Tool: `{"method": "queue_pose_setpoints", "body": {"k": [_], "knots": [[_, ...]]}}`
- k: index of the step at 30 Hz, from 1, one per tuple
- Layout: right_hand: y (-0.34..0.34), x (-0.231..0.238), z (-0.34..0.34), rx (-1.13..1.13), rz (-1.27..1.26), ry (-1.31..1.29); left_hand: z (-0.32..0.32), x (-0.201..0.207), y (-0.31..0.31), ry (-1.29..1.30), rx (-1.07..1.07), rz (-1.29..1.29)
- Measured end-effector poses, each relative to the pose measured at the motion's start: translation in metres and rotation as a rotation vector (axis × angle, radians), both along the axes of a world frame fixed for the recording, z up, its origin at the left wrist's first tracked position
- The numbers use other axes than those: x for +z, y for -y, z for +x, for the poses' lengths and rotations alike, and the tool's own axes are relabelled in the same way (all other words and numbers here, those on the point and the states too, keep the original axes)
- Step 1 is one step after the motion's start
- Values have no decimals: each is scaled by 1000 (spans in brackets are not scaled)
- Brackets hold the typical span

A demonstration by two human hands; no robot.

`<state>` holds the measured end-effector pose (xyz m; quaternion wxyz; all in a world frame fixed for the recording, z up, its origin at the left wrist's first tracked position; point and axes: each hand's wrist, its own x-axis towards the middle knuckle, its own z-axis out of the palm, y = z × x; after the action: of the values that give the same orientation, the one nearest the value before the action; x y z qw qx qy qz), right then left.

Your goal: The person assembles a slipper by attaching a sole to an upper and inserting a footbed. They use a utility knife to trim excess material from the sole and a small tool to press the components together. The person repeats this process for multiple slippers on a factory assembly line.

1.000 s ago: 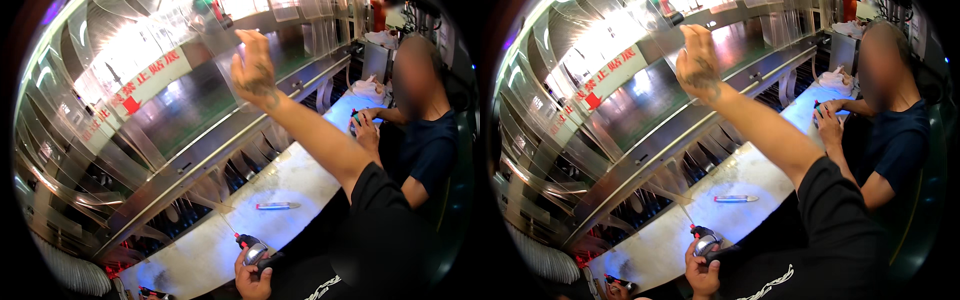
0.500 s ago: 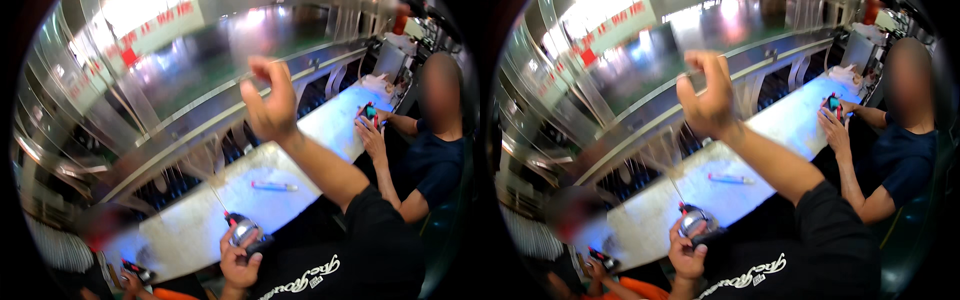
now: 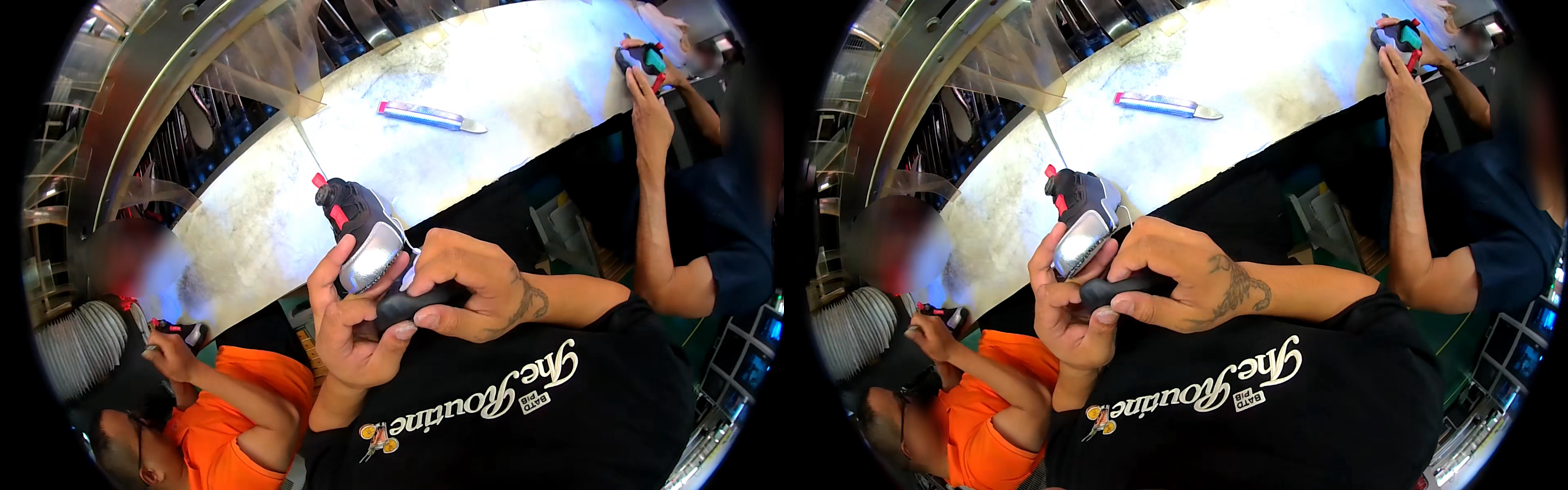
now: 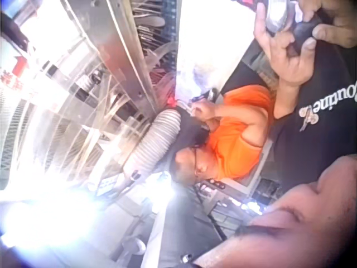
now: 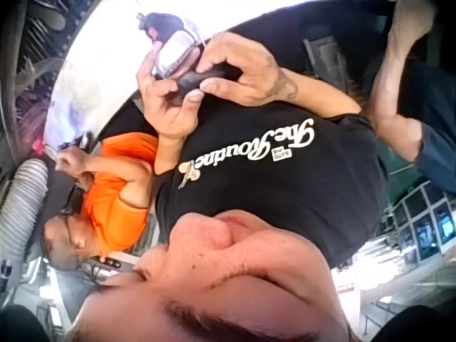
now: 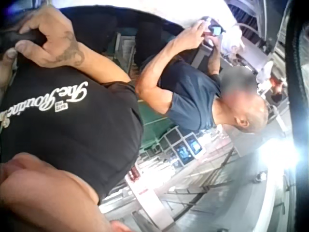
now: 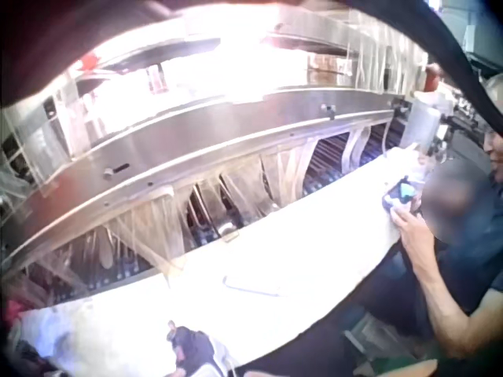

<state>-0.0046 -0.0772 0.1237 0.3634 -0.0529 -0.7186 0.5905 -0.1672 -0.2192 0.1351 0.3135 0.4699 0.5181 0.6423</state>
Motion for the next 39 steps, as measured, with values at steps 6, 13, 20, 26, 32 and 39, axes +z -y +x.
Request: {"method": "queue_pose_setpoints", "body": {"k": [6, 13, 20, 26, 32, 39], "knots": [[-1, 1, 6, 5, -12, 20, -1, -4, 6, -251, 60, 9], [13, -4, 8, -8, -47, -1, 11, -11, 19, -189, 108, -29], [25, -4, 9, -32, -105, 43, 18, -7, 33, -138, 103, -110], [29, -6, 3, -44, -62, 16, 17, -6, 37, -217, 131, -142], [27, -7, -1, -57, -47, -11, 15, -7, 29, -318, 170, -114], [20, -10, -3, 12, -59, -46, 4, -9, 30, -382, 50, -41]]}}
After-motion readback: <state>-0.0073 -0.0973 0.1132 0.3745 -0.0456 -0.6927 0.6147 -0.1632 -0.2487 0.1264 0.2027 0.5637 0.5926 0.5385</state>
